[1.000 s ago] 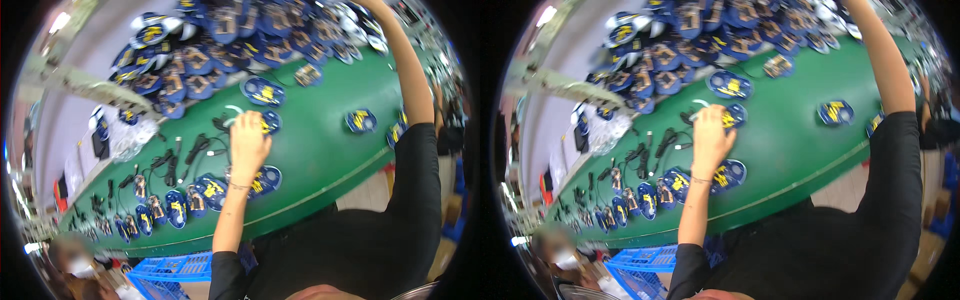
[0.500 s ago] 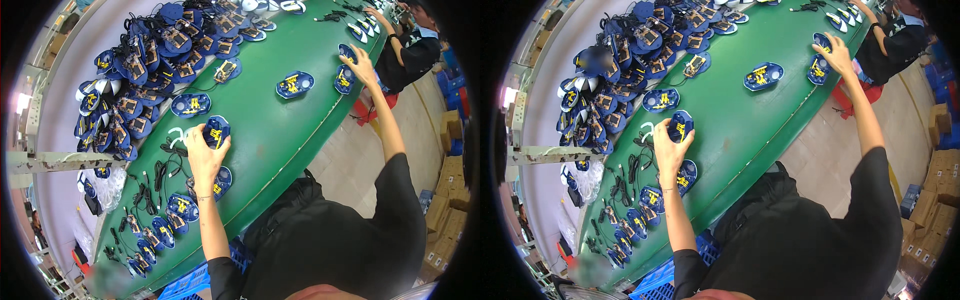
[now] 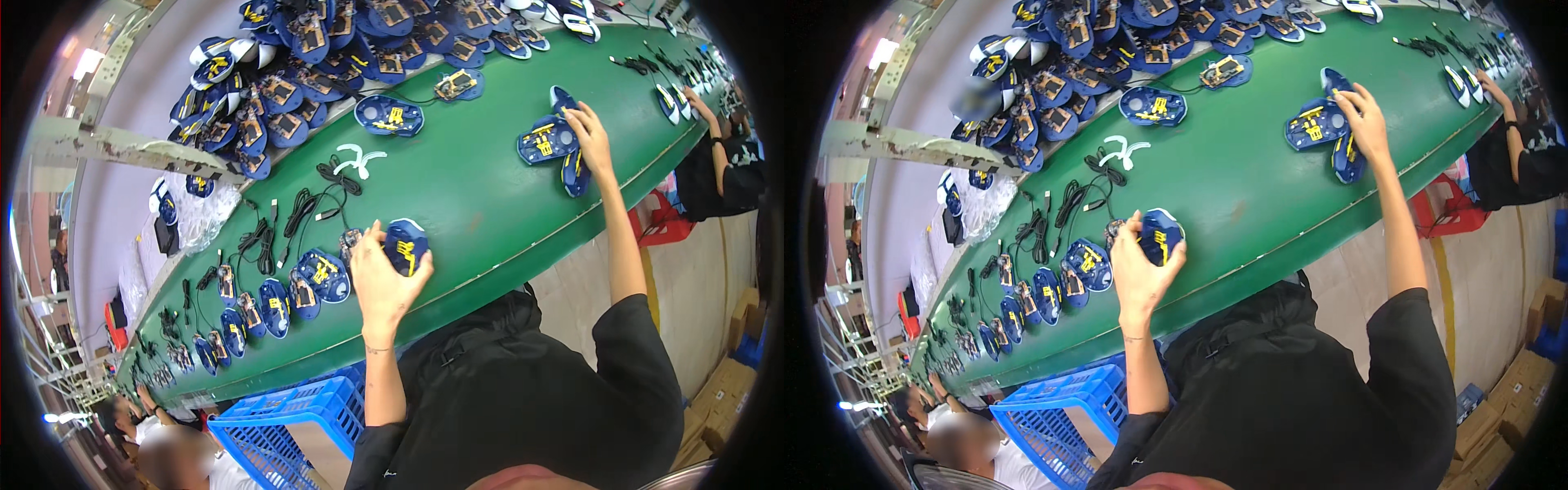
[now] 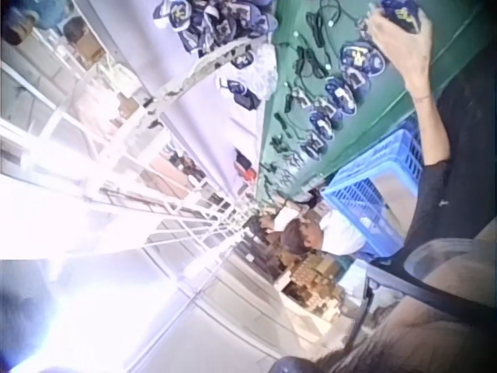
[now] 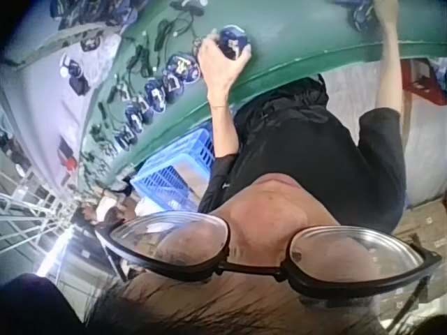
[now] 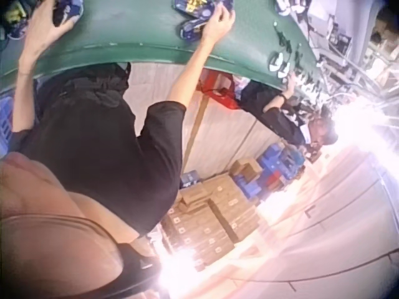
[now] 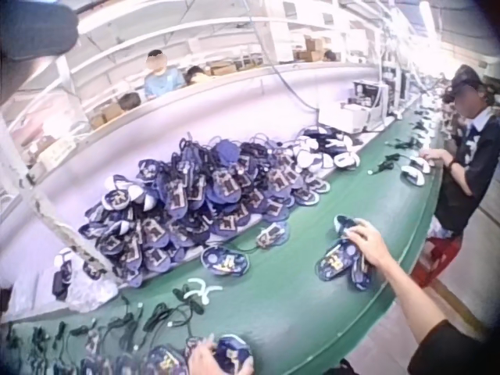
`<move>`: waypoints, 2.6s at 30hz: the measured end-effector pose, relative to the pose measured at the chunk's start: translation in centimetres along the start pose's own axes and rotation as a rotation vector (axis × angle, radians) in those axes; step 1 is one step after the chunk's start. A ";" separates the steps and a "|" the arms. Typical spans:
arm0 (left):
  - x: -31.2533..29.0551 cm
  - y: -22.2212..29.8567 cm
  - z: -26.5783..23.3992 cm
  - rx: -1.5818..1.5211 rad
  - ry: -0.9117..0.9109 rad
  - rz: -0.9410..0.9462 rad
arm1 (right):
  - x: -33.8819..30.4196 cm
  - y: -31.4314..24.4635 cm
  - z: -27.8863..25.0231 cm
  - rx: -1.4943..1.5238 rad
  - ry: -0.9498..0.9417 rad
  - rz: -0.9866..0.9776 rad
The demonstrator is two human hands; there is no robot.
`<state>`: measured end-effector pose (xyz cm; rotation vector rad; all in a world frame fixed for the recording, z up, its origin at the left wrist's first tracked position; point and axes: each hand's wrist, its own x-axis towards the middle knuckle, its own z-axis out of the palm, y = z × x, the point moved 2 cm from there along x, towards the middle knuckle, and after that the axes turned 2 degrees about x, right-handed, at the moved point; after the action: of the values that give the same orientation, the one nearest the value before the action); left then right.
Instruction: The person assembles computer mice along a conveyor line by placing circuit boards and plastic strips into mouse bases, attaching the top covers, and sorting the components along the belt.
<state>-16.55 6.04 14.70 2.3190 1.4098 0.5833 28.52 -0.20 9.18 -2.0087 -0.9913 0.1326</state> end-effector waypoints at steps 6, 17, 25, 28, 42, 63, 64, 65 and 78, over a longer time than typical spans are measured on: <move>-0.1 1.1 0.4 0.057 -0.025 0.102 | -4.2 -10.1 6.5 -0.257 -0.183 -0.182; 1.2 0.0 1.2 -0.101 0.010 0.207 | -6.3 -14.2 10.6 -0.038 -0.053 -0.126; 1.3 -0.4 2.1 -0.274 0.067 0.230 | -3.4 -12.9 9.5 0.296 -0.131 0.149; 1.2 -1.0 2.4 -0.372 0.068 0.210 | -0.4 -11.8 9.3 0.661 -0.224 0.291; 0.8 -2.3 2.3 -0.704 0.094 0.294 | 17.5 -26.6 10.6 0.514 -0.158 -0.125; 40.6 -16.4 -23.3 0.179 1.014 -0.113 | 20.5 -57.7 44.9 0.167 -0.203 -1.076; 41.3 -17.3 -23.2 0.212 1.032 -0.083 | 21.2 -58.4 44.8 0.016 -0.300 -0.957; 42.1 -18.0 -22.7 0.216 0.995 -0.114 | 21.8 -58.8 44.3 -0.040 -0.382 -0.939; 40.7 -22.2 -19.8 0.665 0.790 -0.139 | 9.6 -37.9 13.2 -0.149 -0.199 -0.863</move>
<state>-26.47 54.01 26.73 2.5414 2.3995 1.2292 6.69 26.71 31.63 -1.5439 -1.9497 -0.2212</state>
